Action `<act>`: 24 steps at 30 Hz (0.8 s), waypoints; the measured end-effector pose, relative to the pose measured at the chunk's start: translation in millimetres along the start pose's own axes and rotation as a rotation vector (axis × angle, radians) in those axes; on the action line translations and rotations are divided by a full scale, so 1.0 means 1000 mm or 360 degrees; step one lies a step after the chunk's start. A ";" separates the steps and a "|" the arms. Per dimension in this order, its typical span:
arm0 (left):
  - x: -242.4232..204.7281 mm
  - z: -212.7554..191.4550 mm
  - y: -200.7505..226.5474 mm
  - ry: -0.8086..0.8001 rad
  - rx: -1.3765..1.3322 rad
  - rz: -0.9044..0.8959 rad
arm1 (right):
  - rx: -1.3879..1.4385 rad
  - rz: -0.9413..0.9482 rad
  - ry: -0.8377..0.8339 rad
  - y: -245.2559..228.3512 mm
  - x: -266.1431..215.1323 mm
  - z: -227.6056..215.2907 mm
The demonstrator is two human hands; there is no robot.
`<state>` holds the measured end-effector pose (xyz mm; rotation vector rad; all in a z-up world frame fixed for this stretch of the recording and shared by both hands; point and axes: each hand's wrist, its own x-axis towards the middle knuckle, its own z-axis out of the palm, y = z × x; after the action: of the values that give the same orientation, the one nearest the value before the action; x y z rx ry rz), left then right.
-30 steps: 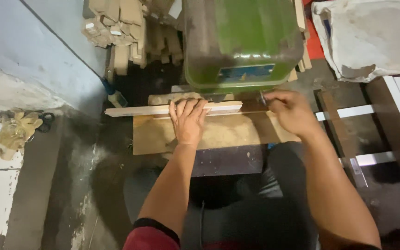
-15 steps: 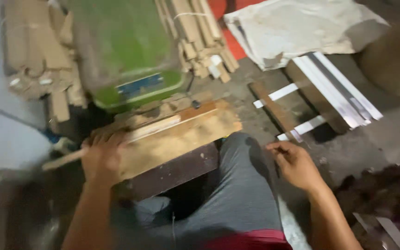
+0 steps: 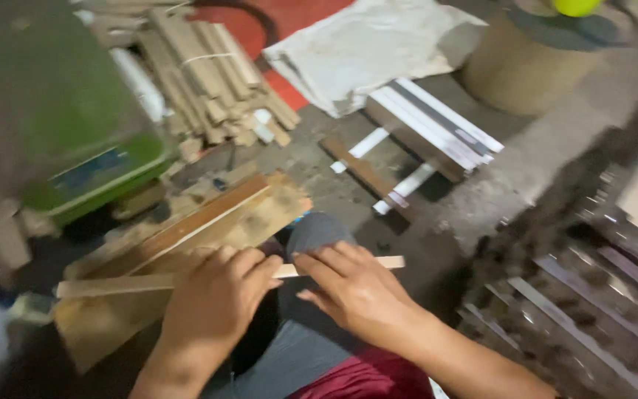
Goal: Drilling holes into material strips using a drill press and stacking the finished pieces.
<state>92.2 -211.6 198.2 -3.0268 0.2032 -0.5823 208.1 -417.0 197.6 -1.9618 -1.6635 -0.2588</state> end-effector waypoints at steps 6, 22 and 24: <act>0.075 -0.052 0.064 0.0652 0.0109 0.0346 | -0.0325 0.0179 0.0293 0.019 -0.058 -0.088; 0.225 0.022 0.244 0.0611 -0.0863 0.0906 | -0.1190 0.1408 0.0437 0.121 -0.349 -0.356; 0.235 0.044 0.270 0.0448 -0.0862 0.1003 | -0.1478 0.1696 0.0239 0.142 -0.370 -0.362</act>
<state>292.7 -510.3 222.6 -3.0310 1.4699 -0.9963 336.1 -932.0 280.5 -3.0605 -0.1653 -0.8010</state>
